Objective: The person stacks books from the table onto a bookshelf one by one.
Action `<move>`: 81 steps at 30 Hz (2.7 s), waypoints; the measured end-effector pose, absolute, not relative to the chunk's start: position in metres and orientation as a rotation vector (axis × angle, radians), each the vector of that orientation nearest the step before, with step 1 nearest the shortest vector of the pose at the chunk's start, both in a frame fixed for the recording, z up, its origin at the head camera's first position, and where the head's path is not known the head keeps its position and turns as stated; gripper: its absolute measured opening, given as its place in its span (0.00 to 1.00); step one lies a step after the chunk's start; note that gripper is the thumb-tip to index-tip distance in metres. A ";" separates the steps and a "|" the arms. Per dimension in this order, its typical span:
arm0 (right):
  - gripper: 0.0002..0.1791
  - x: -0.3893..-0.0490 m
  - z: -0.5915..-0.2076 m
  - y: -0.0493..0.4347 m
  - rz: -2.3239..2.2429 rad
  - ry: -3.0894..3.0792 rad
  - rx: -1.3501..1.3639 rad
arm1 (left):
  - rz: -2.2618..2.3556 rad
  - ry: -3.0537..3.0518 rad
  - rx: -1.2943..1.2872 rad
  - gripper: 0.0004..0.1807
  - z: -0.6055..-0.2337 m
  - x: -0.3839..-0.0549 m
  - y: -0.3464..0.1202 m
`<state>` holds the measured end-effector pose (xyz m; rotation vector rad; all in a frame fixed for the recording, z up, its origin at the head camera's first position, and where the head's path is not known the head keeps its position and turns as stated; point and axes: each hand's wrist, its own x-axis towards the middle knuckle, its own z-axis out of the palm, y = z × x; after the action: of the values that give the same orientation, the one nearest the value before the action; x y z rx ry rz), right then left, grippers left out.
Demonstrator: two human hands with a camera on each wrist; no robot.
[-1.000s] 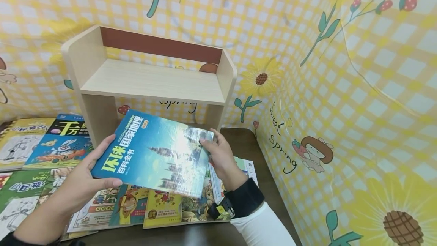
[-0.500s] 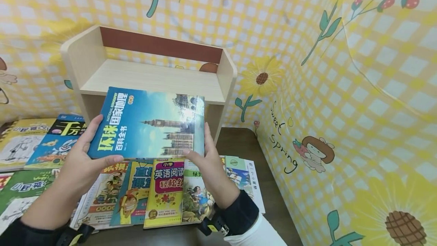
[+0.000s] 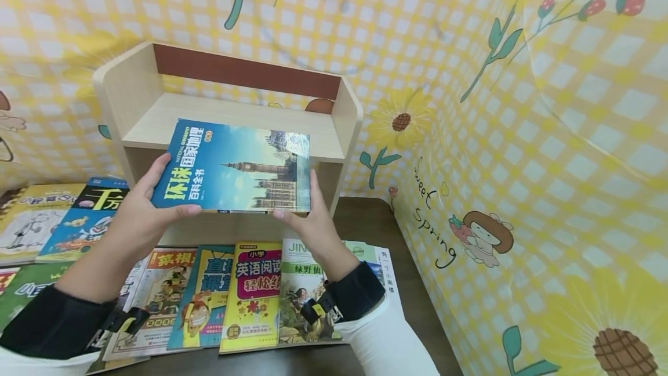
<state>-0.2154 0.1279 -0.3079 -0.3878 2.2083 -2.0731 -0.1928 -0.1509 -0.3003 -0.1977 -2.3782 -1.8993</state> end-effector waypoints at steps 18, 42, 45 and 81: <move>0.47 -0.265 -0.296 0.124 -1.575 2.782 -0.305 | -1.394 -2.577 -0.069 0.53 -0.281 -0.228 -0.140; 0.46 -0.303 -0.252 0.120 -0.736 3.021 -0.422 | -1.012 -2.762 -0.101 0.45 -0.243 -0.262 -0.145; 0.45 -0.305 -0.250 0.121 -0.707 3.015 -0.425 | -1.034 -2.776 -0.072 0.50 -0.242 -0.265 -0.144; 0.48 -0.306 -0.252 0.132 -0.717 2.997 -0.333 | -1.034 -2.862 -0.033 0.51 -0.237 -0.277 -0.135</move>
<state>-0.3057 0.1319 -0.2520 -0.3333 2.9969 -0.7166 -0.2774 -0.1348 -0.2369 -0.0325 -2.8621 -1.0343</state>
